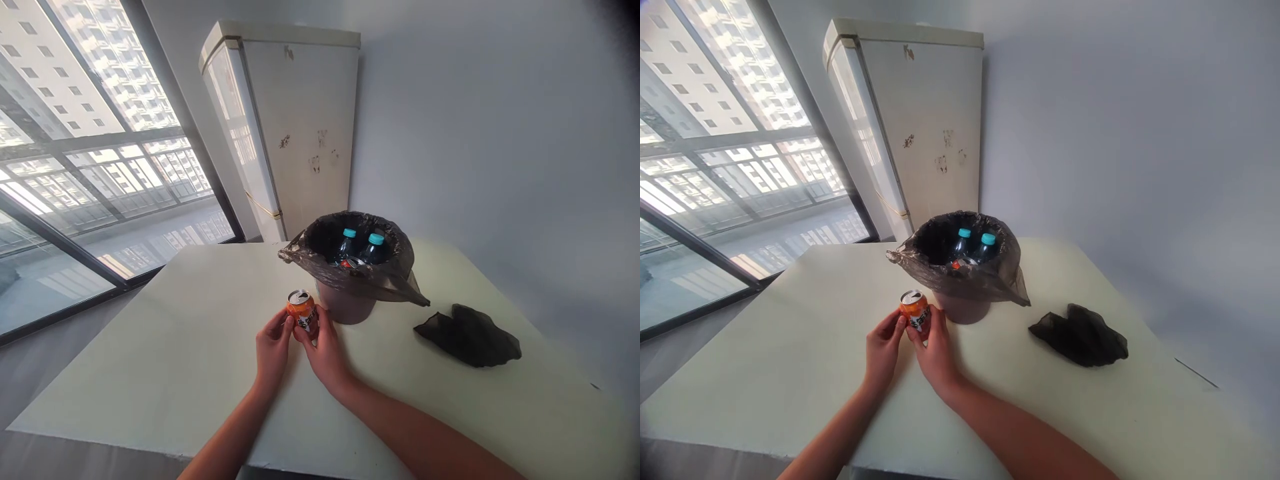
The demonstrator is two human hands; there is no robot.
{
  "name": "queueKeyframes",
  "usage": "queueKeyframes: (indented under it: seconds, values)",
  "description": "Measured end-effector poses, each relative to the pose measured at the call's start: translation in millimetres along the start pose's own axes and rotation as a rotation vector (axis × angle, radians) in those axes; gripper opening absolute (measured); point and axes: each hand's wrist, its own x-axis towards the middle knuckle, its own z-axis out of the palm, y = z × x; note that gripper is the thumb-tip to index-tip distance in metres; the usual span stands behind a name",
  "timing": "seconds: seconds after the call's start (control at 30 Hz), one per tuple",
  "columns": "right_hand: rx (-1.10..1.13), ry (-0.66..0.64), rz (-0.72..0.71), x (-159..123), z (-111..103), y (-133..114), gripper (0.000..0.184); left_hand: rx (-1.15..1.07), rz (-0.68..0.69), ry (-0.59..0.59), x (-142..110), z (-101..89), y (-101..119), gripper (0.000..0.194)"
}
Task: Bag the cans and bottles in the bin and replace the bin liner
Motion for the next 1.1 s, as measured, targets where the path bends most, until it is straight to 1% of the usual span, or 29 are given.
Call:
queueKeyframes:
  seconds: [0.1,0.17,0.2,0.33,0.47,0.53,0.57,0.7,0.8,0.87,0.97,1.1]
  values:
    - [0.001,0.012,-0.013,-0.6,-0.4,-4.0,0.052,-0.038,0.038,-0.085,-3.3,2.0,-1.9,0.059]
    - [0.036,-0.011,-0.048,-1.1,-0.3,-4.6,0.048,-0.044,0.067,-0.119,-4.8,4.2,-1.4,0.066]
    - [0.049,-0.024,-0.069,-1.3,-0.5,-4.3,0.045,-0.046,0.077,-0.129,-5.1,5.1,-0.5,0.066]
    - [0.07,-0.011,-0.147,-0.5,-3.6,-1.9,0.039,-0.043,0.069,-0.143,-4.7,4.7,6.0,0.057]
    - [0.081,-0.012,-0.167,-0.4,-5.9,-1.8,0.037,0.016,0.068,-0.107,-4.8,1.2,5.7,0.064]
    - [0.094,-0.018,-0.159,-1.5,-5.0,-1.5,0.035,0.017,0.038,-0.113,-5.7,1.8,1.7,0.07]
    - [0.099,-0.025,-0.151,-2.3,-4.0,-0.8,0.037,0.01,0.026,-0.12,-6.4,2.9,-0.6,0.072]
    - [0.059,-0.093,-0.107,-4.9,1.7,5.6,0.056,0.01,0.017,-0.141,-9.0,8.9,-7.3,0.077]
    - [0.016,-0.146,-0.061,-5.2,4.5,9.5,0.061,0.028,0.027,-0.132,-10.7,10.8,-8.2,0.074]
    - [0.018,-0.153,-0.052,-4.8,4.7,9.1,0.061,0.034,0.059,-0.119,-12.5,10.9,-8.5,0.07]
    - [0.051,-0.128,-0.042,-3.9,4.0,5.9,0.054,0.044,0.106,-0.104,-17.1,11.8,-10.7,0.066]
    - [0.057,-0.074,0.001,-4.5,5.9,6.5,0.052,0.017,0.079,-0.047,-23.2,16.0,-14.8,0.064]
